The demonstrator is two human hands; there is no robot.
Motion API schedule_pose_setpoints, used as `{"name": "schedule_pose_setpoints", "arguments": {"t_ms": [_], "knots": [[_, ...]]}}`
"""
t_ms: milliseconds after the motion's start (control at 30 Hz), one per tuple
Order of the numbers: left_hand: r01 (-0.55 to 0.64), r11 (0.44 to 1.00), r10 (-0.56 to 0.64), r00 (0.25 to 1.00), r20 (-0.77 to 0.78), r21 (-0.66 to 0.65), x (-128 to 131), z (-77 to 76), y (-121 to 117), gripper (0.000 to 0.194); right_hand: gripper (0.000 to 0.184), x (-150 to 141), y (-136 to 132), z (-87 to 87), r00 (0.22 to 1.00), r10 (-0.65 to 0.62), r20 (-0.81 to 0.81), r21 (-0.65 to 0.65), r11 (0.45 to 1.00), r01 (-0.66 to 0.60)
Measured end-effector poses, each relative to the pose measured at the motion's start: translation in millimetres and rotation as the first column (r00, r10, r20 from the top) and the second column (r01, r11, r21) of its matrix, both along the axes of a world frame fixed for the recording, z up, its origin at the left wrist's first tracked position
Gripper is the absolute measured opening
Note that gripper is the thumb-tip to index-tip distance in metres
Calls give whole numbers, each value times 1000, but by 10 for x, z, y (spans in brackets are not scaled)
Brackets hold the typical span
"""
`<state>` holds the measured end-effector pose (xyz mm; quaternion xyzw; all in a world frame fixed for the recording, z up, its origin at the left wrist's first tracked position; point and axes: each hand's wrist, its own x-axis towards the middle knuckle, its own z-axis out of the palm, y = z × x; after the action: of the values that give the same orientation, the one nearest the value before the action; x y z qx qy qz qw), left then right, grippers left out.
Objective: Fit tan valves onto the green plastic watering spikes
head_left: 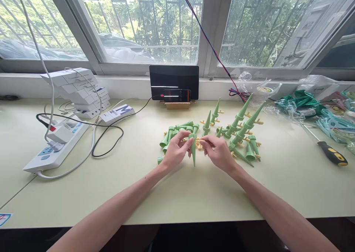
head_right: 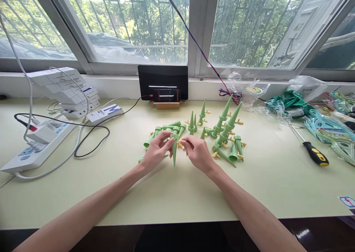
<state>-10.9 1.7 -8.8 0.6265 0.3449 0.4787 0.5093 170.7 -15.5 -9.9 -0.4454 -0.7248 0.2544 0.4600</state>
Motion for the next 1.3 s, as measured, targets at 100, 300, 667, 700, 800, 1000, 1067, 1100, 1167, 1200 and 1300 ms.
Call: {"name": "schedule_pose_setpoints", "arguments": {"t_ms": [100,300,667,700,800,1000,1067,1100,1167,1200,1300], "knots": [[3,1000,-3,1000,-6,8,2,10,-9,28,31,5,-3,-2,1000,-4,20,0,1000,4],[-1,1000,1,1000,-20,-7,5,13,-18,31,37,7,-16,30,997,-12,76,8,1000,11],[16,999,-17,999,-29,-29,2,39,-45,28,45,-1,2,18,996,7,87,4,1000,-8],[17,999,-18,999,-31,-31,3,42,-49,27,46,-1,2,18,996,3,90,4,1000,-3],[20,999,-21,999,-37,-35,7,44,-57,27,50,-3,-2,18,995,-9,99,-2,1000,9],[19,999,-21,999,-39,-33,23,39,-61,29,50,-5,6,-1,998,-15,67,1,1000,15],[-7,999,6,1000,-29,-33,31,38,-53,30,49,-5,3,5,998,-23,65,0,1000,23],[-25,999,24,999,-22,-33,33,38,-46,30,48,-5,0,12,998,-27,64,-4,1000,27],[-59,998,59,998,-7,-33,33,33,-32,31,43,-5,-9,30,998,-32,59,-13,999,33],[-73,997,73,997,-3,-34,32,30,-25,31,40,-5,-13,40,998,-33,55,-16,999,34],[-100,994,100,995,-4,-33,25,18,-13,31,34,-8,-21,60,998,-36,41,-22,999,37]]}}
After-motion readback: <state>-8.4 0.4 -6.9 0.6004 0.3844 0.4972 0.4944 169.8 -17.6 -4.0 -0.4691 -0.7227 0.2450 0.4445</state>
